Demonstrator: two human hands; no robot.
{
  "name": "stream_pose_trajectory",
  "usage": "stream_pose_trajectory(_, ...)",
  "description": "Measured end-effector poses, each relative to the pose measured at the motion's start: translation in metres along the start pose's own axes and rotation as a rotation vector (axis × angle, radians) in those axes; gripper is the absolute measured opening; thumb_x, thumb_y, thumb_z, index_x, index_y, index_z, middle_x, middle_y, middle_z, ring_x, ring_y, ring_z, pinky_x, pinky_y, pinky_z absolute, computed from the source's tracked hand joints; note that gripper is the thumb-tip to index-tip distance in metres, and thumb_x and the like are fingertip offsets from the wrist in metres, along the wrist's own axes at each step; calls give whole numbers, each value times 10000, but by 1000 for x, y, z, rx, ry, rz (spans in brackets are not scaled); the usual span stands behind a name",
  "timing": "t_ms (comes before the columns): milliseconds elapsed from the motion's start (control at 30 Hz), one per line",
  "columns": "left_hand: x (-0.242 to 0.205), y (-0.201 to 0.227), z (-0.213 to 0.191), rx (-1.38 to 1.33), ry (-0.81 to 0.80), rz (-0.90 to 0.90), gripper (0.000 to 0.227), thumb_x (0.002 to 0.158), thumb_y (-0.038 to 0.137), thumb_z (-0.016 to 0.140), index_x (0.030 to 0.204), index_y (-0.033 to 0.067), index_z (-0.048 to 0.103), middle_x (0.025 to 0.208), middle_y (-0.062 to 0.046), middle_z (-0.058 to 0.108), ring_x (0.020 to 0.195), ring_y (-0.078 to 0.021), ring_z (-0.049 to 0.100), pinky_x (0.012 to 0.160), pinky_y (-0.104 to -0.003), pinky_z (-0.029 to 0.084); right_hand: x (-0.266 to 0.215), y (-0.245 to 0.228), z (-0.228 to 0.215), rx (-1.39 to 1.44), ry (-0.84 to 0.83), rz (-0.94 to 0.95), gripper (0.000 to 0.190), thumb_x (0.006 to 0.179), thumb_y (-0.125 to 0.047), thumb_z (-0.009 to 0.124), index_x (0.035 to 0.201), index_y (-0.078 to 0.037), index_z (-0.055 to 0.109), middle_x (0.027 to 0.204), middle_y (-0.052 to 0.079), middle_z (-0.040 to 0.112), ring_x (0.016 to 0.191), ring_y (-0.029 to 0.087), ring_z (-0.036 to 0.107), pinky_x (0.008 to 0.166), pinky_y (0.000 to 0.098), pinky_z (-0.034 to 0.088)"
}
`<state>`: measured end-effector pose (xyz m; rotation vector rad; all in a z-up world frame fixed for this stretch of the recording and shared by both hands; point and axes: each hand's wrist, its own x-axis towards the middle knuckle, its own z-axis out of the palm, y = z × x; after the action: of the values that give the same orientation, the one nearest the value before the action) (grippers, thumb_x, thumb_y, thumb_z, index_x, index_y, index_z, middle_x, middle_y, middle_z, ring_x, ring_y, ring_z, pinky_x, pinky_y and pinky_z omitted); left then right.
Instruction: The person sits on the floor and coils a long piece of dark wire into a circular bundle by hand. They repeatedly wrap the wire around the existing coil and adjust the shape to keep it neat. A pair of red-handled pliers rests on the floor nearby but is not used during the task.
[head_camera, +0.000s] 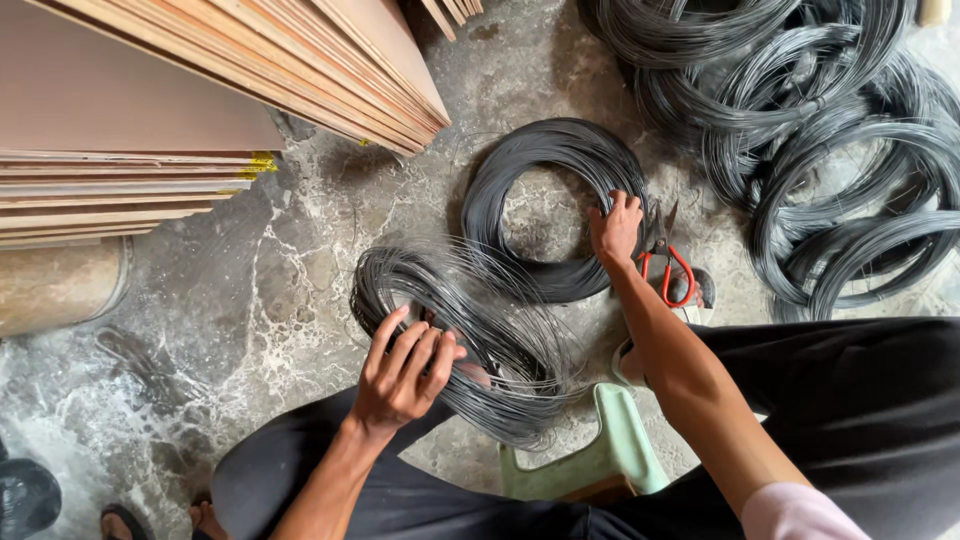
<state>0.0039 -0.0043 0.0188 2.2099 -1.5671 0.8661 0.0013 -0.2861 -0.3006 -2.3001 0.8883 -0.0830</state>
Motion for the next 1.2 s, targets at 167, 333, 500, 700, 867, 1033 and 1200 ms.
stream_pose_trajectory(167, 5, -8, 2, 1, 1, -31, 177, 795, 96, 657, 914, -18, 591, 674, -127, 596, 622, -254, 619, 692, -491, 565, 22, 21, 22, -126, -15, -1, 248, 814, -206, 648, 969, -77, 503, 989, 146, 447, 933, 380, 498, 821, 441, 429)
stream_pose_trajectory(333, 5, -7, -2, 7, -2, -40, 161, 792, 71, 658, 912, -17, 595, 676, -129, 596, 623, -257, 620, 689, -490, 566, 22, 24, 21, -102, -40, 39, 274, 806, -192, 658, 985, -74, 488, 1004, 152, 452, 953, 373, 502, 819, 446, 442)
stream_pose_trajectory(500, 4, -7, -8, -39, -169, -102, 209, 871, 137, 631, 976, 9, 503, 724, -103, 599, 692, -218, 604, 758, -449, 540, 27, 23, 19, -122, -127, 57, 220, 848, -154, 552, 1031, -39, 510, 1017, 177, 506, 927, 366, 507, 708, 486, 435)
stream_pose_trajectory(700, 3, -7, -5, -36, -178, -89, 255, 864, 134, 662, 1019, 3, 508, 727, -87, 605, 692, -194, 597, 768, -429, 544, 24, 15, 8, -12, -130, 120, 174, 817, -205, 445, 893, -72, 528, 938, 157, 509, 866, 357, 488, 644, 502, 390)
stream_pose_trajectory(867, 2, -4, 4, -16, -34, -48, 132, 805, 57, 637, 912, -13, 604, 670, -123, 576, 623, -238, 606, 700, -463, 562, 16, 28, 11, 96, 35, 67, 114, 844, -186, 569, 873, -94, 509, 857, 157, 551, 823, 376, 576, 697, 455, 460)
stream_pose_trajectory(1033, 5, -4, 2, 1, -52, 9, 49, 835, 0, 580, 855, 11, 623, 660, -115, 540, 622, -226, 591, 721, -449, 559, -31, -44, -72, 710, -195, 369, 152, 826, -168, 643, 907, -51, 589, 663, 62, 567, 524, 115, 557, 498, 212, 481)
stream_pose_trajectory(1200, -2, -2, 5, -38, -60, 37, 119, 871, -25, 501, 878, -18, 619, 677, -146, 510, 670, -262, 588, 754, -441, 548, -83, -108, -127, 939, -431, 37, 90, 782, -73, 685, 827, -28, 621, 553, 58, 527, 419, 105, 483, 417, 223, 403)
